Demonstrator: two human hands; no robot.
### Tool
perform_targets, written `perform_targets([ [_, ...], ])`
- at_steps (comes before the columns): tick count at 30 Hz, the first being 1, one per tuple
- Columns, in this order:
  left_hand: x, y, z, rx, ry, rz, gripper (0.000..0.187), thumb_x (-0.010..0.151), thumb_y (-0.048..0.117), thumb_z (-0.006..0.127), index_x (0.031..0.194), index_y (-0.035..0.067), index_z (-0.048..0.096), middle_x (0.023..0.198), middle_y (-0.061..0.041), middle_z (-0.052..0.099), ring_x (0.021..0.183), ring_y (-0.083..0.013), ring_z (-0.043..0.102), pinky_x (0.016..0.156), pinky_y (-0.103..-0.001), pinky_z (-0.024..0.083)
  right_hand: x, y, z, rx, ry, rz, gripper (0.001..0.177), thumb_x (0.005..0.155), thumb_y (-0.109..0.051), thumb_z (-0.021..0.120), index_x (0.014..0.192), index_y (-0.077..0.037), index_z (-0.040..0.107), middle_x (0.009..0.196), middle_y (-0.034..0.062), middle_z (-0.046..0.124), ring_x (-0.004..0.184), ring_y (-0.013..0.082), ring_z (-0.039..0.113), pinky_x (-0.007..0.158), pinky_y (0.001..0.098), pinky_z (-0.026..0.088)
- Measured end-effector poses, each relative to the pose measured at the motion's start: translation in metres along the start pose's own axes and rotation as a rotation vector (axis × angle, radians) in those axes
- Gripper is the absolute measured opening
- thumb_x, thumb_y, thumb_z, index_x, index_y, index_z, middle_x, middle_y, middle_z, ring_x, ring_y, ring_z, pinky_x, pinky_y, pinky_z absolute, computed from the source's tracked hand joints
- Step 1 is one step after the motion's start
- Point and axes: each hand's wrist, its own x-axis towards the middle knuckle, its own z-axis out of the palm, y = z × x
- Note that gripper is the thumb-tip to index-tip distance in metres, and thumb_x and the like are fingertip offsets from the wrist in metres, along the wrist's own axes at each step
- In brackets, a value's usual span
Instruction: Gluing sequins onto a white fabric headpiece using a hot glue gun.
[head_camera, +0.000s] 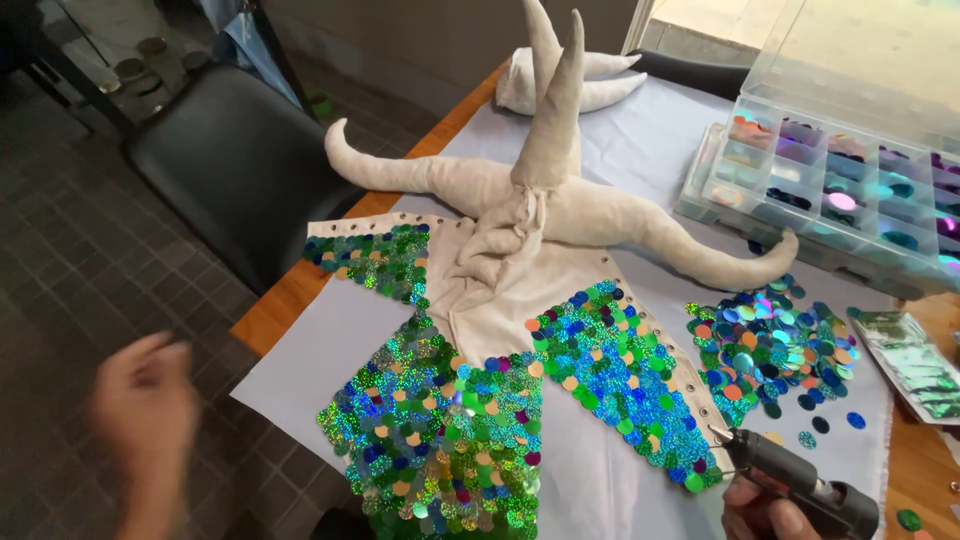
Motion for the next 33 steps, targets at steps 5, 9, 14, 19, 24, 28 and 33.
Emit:
perform_targets([
  [5, -0.055, 0.208, 0.034, -0.31, -0.502, 0.5, 0.019, 0.084, 0.015, 0.077, 0.103, 0.009, 0.077, 0.097, -0.006, 0.073, 0.092, -0.021, 0.069, 0.084, -0.035, 0.055, -0.001, 0.0, 0.008, -0.071, 0.102, 0.034, 0.043, 0.094, -0.016, 0.069, 0.129, 0.008, 0.06, 0.097, 0.0238, 0.069, 0.06, 0.0247, 0.057, 0.048, 0.0369, 0.043],
  [9, -0.085, 0.266, 0.073, -0.308, -0.81, 0.858, 0.015, 0.079, 0.017, 0.081, 0.091, 0.009, 0.08, 0.089, -0.006, 0.071, 0.093, -0.026, 0.066, 0.084, -0.039, 0.053, -0.001, -0.007, -0.001, -0.116, 0.279, 0.228, 0.048, 0.088, -0.014, 0.067, 0.132, 0.003, 0.061, 0.093, 0.0213, 0.071, 0.063, 0.02, 0.057, 0.049, 0.0355, 0.042],
  [14, -0.103, 0.27, 0.102, -0.172, -0.933, 0.868, 0.018, 0.073, 0.021, 0.084, 0.087, 0.01, 0.082, 0.086, -0.007, 0.069, 0.093, -0.0287, 0.064, 0.083, -0.042, 0.051, -0.006, -0.004, -0.011, -0.055, 0.183, 0.14, 0.042, 0.093, -0.009, 0.071, 0.127, 0.014, 0.062, 0.09, 0.0258, 0.071, 0.061, 0.0259, 0.059, 0.048, 0.0379, 0.046],
  [19, -0.113, 0.259, 0.119, -0.13, -0.929, 0.946, 0.012, 0.072, 0.018, 0.081, 0.083, 0.013, 0.082, 0.082, -0.005, 0.068, 0.089, -0.027, 0.064, 0.083, -0.042, 0.05, -0.008, -0.015, 0.011, -0.096, 0.284, 0.189, 0.042, 0.092, -0.008, 0.069, 0.129, 0.01, 0.062, 0.094, 0.0248, 0.071, 0.074, 0.0291, 0.064, 0.064, 0.0427, 0.052],
  [24, -0.118, 0.255, 0.12, -0.141, -0.824, 1.064, 0.001, 0.077, 0.011, 0.072, 0.076, 0.01, 0.073, 0.084, -0.007, 0.066, 0.09, -0.0277, 0.063, 0.082, -0.042, 0.05, -0.013, -0.008, -0.005, -0.169, 0.419, 0.317, 0.05, 0.088, -0.008, 0.065, 0.137, 0.0, 0.062, 0.102, 0.0231, 0.073, 0.095, 0.0324, 0.071, 0.088, 0.0531, 0.055],
  [28, -0.104, 0.261, 0.102, -0.217, -0.76, 1.015, 0.005, 0.087, 0.012, 0.065, 0.087, 0.008, 0.067, 0.091, -0.01, 0.064, 0.092, -0.0282, 0.062, 0.081, -0.041, 0.05, -0.011, -0.013, 0.013, -0.168, 0.421, 0.27, 0.047, 0.087, -0.009, 0.064, 0.133, 0.0, 0.062, 0.1, 0.0226, 0.072, 0.091, 0.0299, 0.071, 0.084, 0.048, 0.059],
  [33, -0.033, 0.211, 0.059, -0.903, -0.792, 0.376, 0.023, 0.114, 0.028, 0.047, 0.102, 0.009, 0.052, 0.087, -0.002, 0.057, 0.079, -0.0111, 0.056, 0.075, -0.03, 0.051, -0.009, -0.013, 0.012, -0.14, 0.334, 0.184, 0.043, 0.088, -0.01, 0.066, 0.129, 0.002, 0.062, 0.097, 0.0229, 0.071, 0.081, 0.0282, 0.067, 0.074, 0.0448, 0.055],
])
